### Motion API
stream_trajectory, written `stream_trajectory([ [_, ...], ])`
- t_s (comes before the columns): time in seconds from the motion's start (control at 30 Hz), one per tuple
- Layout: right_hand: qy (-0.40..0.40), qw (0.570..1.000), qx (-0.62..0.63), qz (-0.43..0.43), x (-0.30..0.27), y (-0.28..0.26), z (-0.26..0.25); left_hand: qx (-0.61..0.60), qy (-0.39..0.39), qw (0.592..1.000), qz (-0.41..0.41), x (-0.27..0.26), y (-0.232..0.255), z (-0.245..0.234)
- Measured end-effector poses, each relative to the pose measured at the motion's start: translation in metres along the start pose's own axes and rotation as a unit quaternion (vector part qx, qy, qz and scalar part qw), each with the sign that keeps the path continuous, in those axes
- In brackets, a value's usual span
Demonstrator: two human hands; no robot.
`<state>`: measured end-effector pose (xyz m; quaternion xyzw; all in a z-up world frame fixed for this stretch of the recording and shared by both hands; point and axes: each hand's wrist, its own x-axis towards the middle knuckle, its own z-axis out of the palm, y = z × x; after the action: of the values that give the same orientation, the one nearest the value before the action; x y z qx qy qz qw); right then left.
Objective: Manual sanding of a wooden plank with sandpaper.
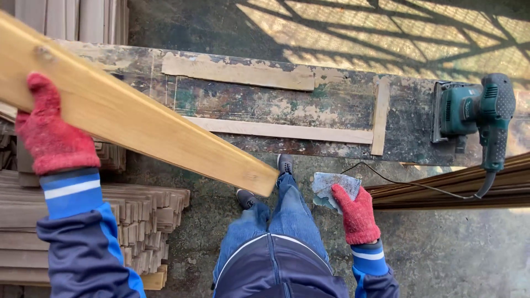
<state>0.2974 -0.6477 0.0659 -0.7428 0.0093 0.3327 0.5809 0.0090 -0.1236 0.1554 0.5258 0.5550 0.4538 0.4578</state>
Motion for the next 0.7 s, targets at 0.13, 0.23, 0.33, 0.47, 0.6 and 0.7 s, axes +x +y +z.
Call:
stream_trajectory([
  [0.13, 0.023, 1.0, 0.008, -0.017, -0.027, -0.017, -0.004, -0.031, 0.042, 0.994, -0.101, -0.06, 0.024, -0.001],
  [0.23, 0.029, 0.999, 0.022, -0.026, -0.036, -0.03, 0.002, -0.065, 0.107, 0.982, -0.143, -0.081, 0.009, 0.005],
  [0.33, 0.021, 0.997, 0.071, -0.016, -0.028, -0.036, 0.015, 0.043, 0.119, 0.964, -0.236, -0.108, -0.016, 0.028],
  [0.47, -0.045, 0.992, -0.077, -0.085, 0.008, -0.067, 0.036, -0.214, 0.063, 0.917, -0.331, -0.147, -0.08, 0.074],
  [0.6, -0.092, 0.983, -0.12, -0.107, 0.044, -0.095, 0.048, -0.389, 0.081, 0.854, -0.336, -0.166, -0.154, 0.118],
  [0.7, -0.037, 0.988, -0.147, -0.039, 0.078, -0.076, 0.054, -0.133, 0.082, 0.914, -0.374, -0.177, -0.127, 0.156],
])
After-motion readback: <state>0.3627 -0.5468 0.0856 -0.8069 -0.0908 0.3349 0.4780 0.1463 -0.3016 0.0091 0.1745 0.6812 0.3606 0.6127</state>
